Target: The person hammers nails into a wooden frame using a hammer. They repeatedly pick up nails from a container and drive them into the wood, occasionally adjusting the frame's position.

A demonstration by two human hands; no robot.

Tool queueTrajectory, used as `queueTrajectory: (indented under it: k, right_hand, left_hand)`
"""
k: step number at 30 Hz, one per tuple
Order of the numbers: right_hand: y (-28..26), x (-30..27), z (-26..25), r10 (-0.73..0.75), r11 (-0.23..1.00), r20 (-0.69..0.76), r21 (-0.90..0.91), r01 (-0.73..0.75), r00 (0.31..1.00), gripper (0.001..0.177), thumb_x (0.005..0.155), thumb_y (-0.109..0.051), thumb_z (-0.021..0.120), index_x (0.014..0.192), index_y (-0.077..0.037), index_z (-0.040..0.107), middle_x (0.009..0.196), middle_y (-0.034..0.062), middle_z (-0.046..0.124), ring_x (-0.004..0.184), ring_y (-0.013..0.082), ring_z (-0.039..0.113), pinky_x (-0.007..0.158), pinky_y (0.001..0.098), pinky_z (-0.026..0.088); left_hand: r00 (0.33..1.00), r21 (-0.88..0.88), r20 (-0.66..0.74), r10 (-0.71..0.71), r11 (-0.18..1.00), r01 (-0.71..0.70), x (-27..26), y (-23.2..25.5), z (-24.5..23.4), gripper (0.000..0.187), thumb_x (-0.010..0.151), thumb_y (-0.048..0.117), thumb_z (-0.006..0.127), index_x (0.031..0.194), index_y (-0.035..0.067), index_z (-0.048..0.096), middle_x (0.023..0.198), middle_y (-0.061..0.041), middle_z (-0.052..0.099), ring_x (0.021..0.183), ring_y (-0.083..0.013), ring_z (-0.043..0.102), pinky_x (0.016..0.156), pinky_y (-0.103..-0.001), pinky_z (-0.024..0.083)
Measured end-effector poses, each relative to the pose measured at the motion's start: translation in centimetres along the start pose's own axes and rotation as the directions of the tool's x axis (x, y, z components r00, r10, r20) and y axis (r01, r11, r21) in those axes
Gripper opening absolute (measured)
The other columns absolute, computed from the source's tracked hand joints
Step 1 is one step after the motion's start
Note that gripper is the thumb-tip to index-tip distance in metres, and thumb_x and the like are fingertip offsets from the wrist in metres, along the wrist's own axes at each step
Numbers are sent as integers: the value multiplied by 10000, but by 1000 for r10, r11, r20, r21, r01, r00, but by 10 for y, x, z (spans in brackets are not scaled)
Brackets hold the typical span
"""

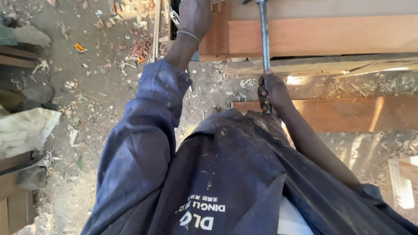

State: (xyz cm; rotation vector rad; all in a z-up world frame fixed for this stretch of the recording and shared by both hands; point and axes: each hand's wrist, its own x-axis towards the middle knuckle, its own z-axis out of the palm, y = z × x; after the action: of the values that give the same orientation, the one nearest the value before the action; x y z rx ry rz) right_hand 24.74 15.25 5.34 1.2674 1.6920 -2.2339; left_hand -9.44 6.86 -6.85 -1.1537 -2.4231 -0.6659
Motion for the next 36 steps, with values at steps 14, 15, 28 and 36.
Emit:
queueTrajectory:
  k: [14, 15, 28, 36]
  right_hand:
    - [421, 227, 63, -272, 527, 804, -335, 781, 529, 290, 950, -75, 602, 1185, 85, 662, 979, 246, 672, 923, 353, 652, 1007, 368, 468]
    - [437, 194, 85, -269, 531, 804, -335, 778, 530, 290, 950, -75, 602, 1185, 85, 662, 979, 246, 672, 923, 353, 652, 1007, 368, 468]
    - [366, 155, 52, 372, 236, 831, -515, 824, 414, 577, 1137, -488, 217, 1559, -163, 436, 1667, 154, 302, 1540, 385, 240, 1316, 473, 136]
    - [231, 94, 77, 481, 416, 698, -714, 563, 531, 694, 1119, -542, 255, 1576, -34, 372, 1650, 224, 320, 1547, 414, 229, 1306, 520, 113]
  left_hand:
    - [686, -732, 5, -727, 465, 498, -123, 94, -143, 297, 875, -37, 751, 1144, 54, 666, 821, -67, 614, 775, -135, 582, 703, -318, 524]
    - [684, -730, 9, -729, 463, 503, -133, 97, -154, 297, 875, -37, 751, 1144, 54, 666, 821, -67, 614, 775, -135, 582, 703, -318, 524]
    - [457, -706, 273, -846, 147, 693, -238, 94, -154, 220, 923, -15, 717, 1140, 20, 705, 870, -71, 698, 816, -94, 599, 741, -263, 484]
    - [297, -743, 577, -760, -338, 578, -226, 96, -128, 40, 970, 85, 650, 995, 72, 678, 814, -75, 697, 560, -26, 446, 438, -135, 306]
